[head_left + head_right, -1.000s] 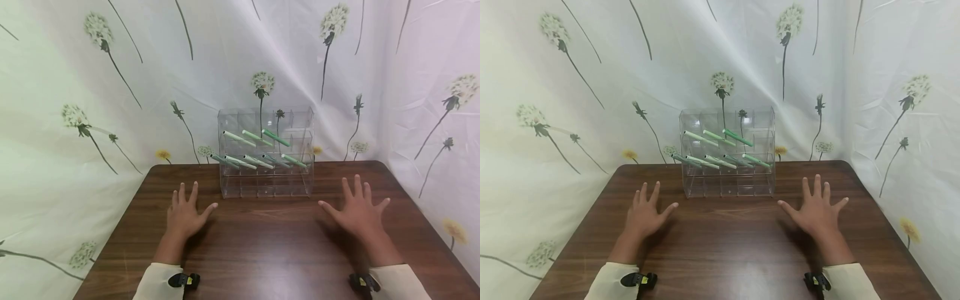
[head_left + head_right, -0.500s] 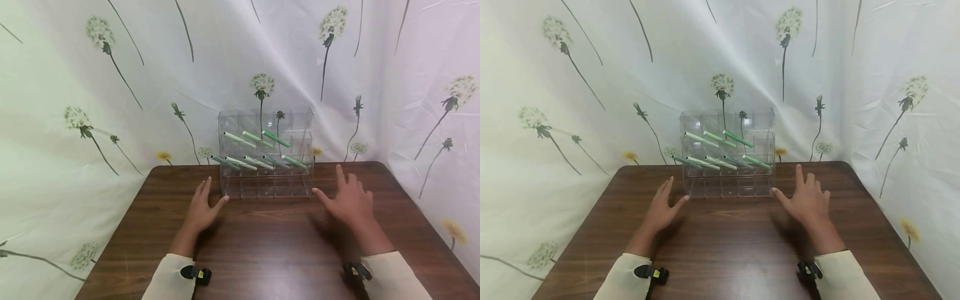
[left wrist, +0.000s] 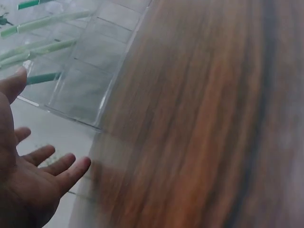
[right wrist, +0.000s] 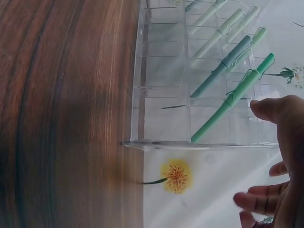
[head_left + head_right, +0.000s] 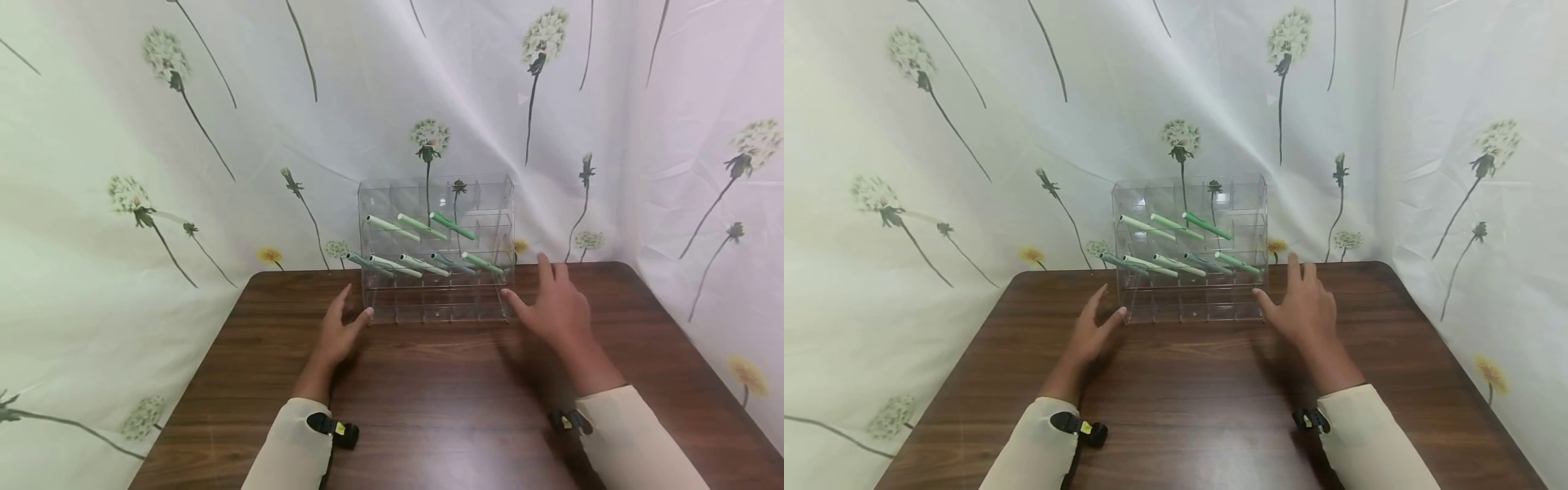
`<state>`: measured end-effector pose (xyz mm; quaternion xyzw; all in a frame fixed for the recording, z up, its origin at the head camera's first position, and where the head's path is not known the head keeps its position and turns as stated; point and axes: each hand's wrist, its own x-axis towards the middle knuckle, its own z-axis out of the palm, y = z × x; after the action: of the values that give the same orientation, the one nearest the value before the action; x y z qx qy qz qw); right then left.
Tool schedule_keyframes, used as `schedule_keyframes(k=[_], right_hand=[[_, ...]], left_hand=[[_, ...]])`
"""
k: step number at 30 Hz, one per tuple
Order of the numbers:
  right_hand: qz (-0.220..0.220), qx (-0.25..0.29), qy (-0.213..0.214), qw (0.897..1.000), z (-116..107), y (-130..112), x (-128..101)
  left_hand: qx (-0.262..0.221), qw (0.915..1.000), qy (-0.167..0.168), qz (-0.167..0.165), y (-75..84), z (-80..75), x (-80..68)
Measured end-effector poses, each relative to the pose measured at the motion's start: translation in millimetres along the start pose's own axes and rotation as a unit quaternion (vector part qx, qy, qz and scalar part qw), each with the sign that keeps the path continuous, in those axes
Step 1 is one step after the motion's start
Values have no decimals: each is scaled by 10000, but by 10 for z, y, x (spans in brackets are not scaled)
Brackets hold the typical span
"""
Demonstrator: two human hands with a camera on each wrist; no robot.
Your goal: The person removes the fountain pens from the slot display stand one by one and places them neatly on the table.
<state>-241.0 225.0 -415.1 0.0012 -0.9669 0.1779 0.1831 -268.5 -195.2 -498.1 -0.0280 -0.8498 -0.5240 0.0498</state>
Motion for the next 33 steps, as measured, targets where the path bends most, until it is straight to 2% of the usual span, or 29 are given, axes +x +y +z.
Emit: schedule_keyframes(k=[5,12,20,25,33], right_hand=[[-284,297,176,9990,61,-69,85],[-706,767,421,9937,144,-183,221],[-1072,1019,246,9887,190,-231,372],[-1244,1041,10,9867,220,-241,451],[-1187,853,-462,9882,230,-224,571]], left_hand=[[-364,9993,20,19,-47,59,38],[-571,9983,83,65,-85,79,99],[-726,9967,294,231,-75,159,152],[-776,9957,473,194,-84,226,160],[-937,9950,349,-10,-54,258,182]])
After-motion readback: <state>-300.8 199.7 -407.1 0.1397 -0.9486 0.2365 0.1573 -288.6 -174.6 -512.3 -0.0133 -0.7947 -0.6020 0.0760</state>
